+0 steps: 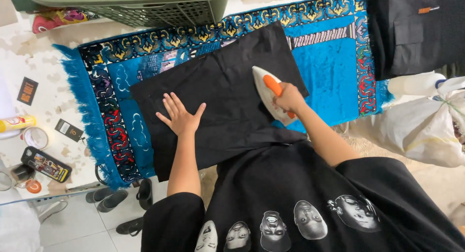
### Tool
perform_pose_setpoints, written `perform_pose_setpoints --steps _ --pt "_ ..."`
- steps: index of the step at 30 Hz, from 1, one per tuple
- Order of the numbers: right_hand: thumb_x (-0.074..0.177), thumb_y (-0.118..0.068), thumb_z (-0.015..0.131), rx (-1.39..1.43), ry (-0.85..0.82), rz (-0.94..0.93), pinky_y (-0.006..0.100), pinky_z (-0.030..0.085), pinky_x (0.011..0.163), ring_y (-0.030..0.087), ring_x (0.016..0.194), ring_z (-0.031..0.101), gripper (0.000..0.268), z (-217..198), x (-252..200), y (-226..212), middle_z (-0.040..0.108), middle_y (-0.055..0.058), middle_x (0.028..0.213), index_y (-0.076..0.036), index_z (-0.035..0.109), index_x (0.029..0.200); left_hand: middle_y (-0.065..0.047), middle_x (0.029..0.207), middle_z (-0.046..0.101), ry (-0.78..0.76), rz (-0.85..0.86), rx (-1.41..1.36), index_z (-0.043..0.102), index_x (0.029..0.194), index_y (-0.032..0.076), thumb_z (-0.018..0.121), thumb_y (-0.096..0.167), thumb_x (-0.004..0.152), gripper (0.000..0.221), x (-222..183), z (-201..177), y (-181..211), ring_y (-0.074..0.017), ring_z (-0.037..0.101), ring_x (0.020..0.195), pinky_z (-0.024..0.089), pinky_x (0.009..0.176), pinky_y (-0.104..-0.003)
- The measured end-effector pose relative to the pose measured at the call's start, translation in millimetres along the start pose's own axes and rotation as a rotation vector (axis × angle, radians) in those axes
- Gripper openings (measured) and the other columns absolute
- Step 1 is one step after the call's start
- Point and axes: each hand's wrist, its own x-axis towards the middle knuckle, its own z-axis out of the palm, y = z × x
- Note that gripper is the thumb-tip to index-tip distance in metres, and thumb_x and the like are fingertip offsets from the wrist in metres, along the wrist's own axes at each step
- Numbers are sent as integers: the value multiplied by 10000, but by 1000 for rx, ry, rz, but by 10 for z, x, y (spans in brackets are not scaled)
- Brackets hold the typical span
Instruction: The person unfolds a pair of black pants, smooths them out, uses a steam iron on them, and then folds them neatly.
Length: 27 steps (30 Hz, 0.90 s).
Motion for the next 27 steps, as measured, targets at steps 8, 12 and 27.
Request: perform_pose_setpoints --steps 8,12,27 --pt "805 -190 731 -152 88 88 527 612 792 448 882 747 408 125 -168 -426 739 267 945 -84 737 1198 -67 1731 -119 29 12 2 -36 1660 160 340 878 910 1105 -33 -1 -16 -198 -146 1589 -205 1192 -619" --pt "839 -168 657 -62 314 159 416 596 485 316 480 692 355 -311 273 -18 716 211 759 -77 724 1176 -72 1733 -102 53 13 5 -25 1662 150 346 868 910 1103 -51 12 -15 -198 -136 1592 -184 1204 -615" --pt "789 -181 653 -21 307 182 397 584 434 282 436 679 363 -325 290 -344 677 161 631 -81 720 1132 -105 1730 -92 76 49 -30 7 1657 127 345 856 920 1091 -32 52 -44 -229 -129 1590 -170 1190 -638"
